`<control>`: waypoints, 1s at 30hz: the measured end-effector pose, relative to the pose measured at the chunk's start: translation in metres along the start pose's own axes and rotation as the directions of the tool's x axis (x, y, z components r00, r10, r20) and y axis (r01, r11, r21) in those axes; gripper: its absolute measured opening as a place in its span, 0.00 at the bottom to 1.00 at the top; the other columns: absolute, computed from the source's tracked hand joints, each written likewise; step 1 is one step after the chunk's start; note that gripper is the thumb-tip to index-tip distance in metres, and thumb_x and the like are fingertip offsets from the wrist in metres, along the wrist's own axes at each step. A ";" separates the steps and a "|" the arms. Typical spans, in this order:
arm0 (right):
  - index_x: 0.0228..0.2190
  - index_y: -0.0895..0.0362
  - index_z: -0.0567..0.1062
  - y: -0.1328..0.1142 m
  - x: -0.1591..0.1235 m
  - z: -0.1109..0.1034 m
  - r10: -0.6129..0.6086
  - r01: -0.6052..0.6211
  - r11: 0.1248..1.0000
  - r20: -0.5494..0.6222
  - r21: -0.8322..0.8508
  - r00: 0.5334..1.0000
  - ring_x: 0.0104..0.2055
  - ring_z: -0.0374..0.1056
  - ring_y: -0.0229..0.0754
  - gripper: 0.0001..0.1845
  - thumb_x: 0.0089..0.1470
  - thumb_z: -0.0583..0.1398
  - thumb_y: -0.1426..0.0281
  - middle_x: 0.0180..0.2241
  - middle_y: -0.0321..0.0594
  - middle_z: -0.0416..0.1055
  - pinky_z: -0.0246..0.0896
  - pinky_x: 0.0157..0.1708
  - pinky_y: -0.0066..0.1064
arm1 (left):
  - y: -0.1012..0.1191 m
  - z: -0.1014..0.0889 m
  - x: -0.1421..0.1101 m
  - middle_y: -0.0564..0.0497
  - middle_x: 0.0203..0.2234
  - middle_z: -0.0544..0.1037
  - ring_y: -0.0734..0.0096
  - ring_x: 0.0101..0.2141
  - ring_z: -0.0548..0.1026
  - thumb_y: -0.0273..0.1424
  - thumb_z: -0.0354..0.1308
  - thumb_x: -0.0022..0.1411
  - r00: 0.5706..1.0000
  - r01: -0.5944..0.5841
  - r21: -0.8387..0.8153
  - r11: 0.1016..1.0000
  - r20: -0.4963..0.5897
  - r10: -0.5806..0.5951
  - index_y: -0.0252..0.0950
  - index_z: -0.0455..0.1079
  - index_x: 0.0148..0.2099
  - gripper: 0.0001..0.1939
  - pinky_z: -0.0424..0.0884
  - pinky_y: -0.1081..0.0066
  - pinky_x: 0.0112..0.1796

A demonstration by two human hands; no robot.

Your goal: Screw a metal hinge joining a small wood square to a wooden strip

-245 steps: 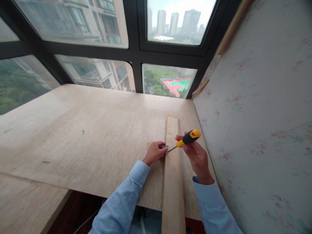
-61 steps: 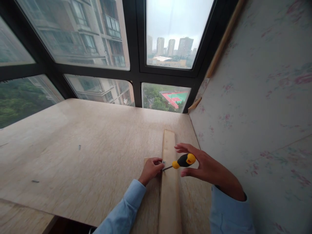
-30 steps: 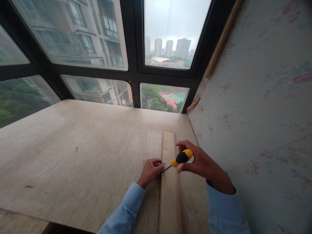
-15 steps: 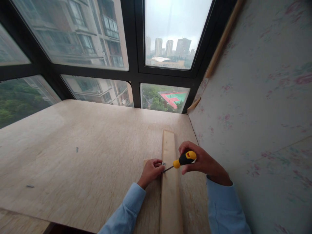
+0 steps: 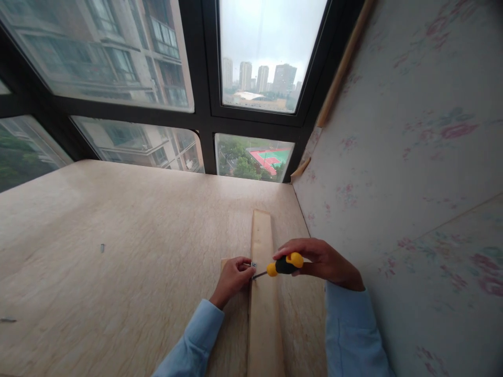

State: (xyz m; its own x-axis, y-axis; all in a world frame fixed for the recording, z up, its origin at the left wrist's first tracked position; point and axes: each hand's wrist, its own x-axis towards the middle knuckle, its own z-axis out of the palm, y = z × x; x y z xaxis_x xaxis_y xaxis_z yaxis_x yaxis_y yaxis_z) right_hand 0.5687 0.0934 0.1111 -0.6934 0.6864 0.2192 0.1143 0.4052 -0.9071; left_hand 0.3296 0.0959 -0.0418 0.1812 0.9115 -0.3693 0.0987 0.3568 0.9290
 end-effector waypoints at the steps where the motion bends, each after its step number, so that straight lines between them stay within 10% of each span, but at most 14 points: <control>1: 0.46 0.57 0.75 0.001 0.003 0.003 0.003 -0.003 1.000 -0.045 0.007 0.999 0.48 0.73 0.43 0.18 0.53 0.69 0.69 0.44 0.45 0.75 0.69 0.50 0.37 | 0.000 0.000 0.000 0.47 0.27 0.79 0.72 0.24 0.73 0.33 0.66 0.50 1.000 0.003 0.004 1.000 0.000 -0.003 0.27 0.73 0.46 0.21 0.67 0.75 0.24; 6: 0.40 0.56 0.71 0.003 0.010 0.013 0.008 -0.025 0.995 -0.183 -0.093 0.983 0.42 0.68 0.37 0.30 0.37 0.77 0.67 0.40 0.37 0.68 0.67 0.44 0.29 | 0.003 0.001 0.000 0.48 0.26 0.79 0.72 0.24 0.73 0.31 0.65 0.51 1.000 0.009 0.024 1.000 -0.010 -0.008 0.27 0.74 0.45 0.19 0.67 0.75 0.25; 13: 0.63 0.50 0.62 -0.003 -0.005 0.001 -0.079 0.075 0.996 0.091 0.050 0.993 0.65 0.60 0.46 0.32 0.60 0.63 0.73 0.64 0.50 0.61 0.58 0.62 0.42 | 0.003 0.000 -0.001 0.48 0.26 0.79 0.72 0.24 0.73 0.31 0.64 0.52 1.000 0.011 0.011 1.000 0.004 -0.011 0.28 0.74 0.44 0.17 0.67 0.75 0.24; 17: 0.46 0.54 0.77 -0.002 0.000 0.004 0.037 -0.048 0.996 -0.135 -0.076 0.990 0.50 0.73 0.45 0.20 0.51 0.70 0.66 0.45 0.44 0.76 0.68 0.50 0.35 | 0.005 0.001 -0.002 0.48 0.26 0.79 0.73 0.23 0.72 0.30 0.64 0.52 1.000 0.023 0.004 1.000 0.004 -0.023 0.27 0.73 0.44 0.17 0.66 0.76 0.24; 22: 0.37 0.54 0.71 0.006 0.013 0.020 0.073 -0.181 0.956 -0.410 -0.230 0.909 0.32 0.64 0.37 0.35 0.30 0.77 0.55 0.33 0.34 0.69 0.64 0.30 0.27 | 0.007 0.002 -0.003 0.47 0.27 0.79 0.74 0.23 0.72 0.30 0.64 0.52 0.999 0.038 -0.021 0.999 0.000 -0.038 0.27 0.72 0.45 0.18 0.66 0.76 0.24; 27: 0.62 0.45 0.57 0.005 0.004 0.017 0.012 -0.034 0.992 -0.172 -0.125 0.985 0.53 0.68 0.43 0.54 0.38 0.75 0.57 0.54 0.42 0.66 0.68 0.52 0.36 | 0.007 0.001 -0.003 0.47 0.28 0.80 0.72 0.25 0.74 0.29 0.65 0.50 1.000 0.030 -0.036 0.999 0.001 -0.030 0.27 0.73 0.44 0.18 0.68 0.75 0.25; 30: 0.65 0.44 0.54 -0.002 -0.009 0.005 0.065 -0.064 0.991 0.009 -0.120 0.998 0.64 0.61 0.45 0.45 0.52 0.70 0.67 0.63 0.46 0.61 0.60 0.61 0.42 | 0.006 0.001 -0.003 0.46 0.29 0.80 0.70 0.26 0.75 0.30 0.65 0.51 1.000 0.026 -0.036 0.999 0.004 -0.026 0.27 0.72 0.45 0.18 0.69 0.75 0.25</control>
State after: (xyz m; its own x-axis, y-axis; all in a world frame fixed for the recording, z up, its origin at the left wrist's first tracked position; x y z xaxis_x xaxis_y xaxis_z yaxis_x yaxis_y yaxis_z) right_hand 0.5710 0.0837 0.1090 -0.6909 0.7058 0.1564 0.2425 0.4301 -0.8696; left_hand 0.3309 0.0947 -0.0353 0.1827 0.9009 -0.3937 0.0684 0.3878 0.9192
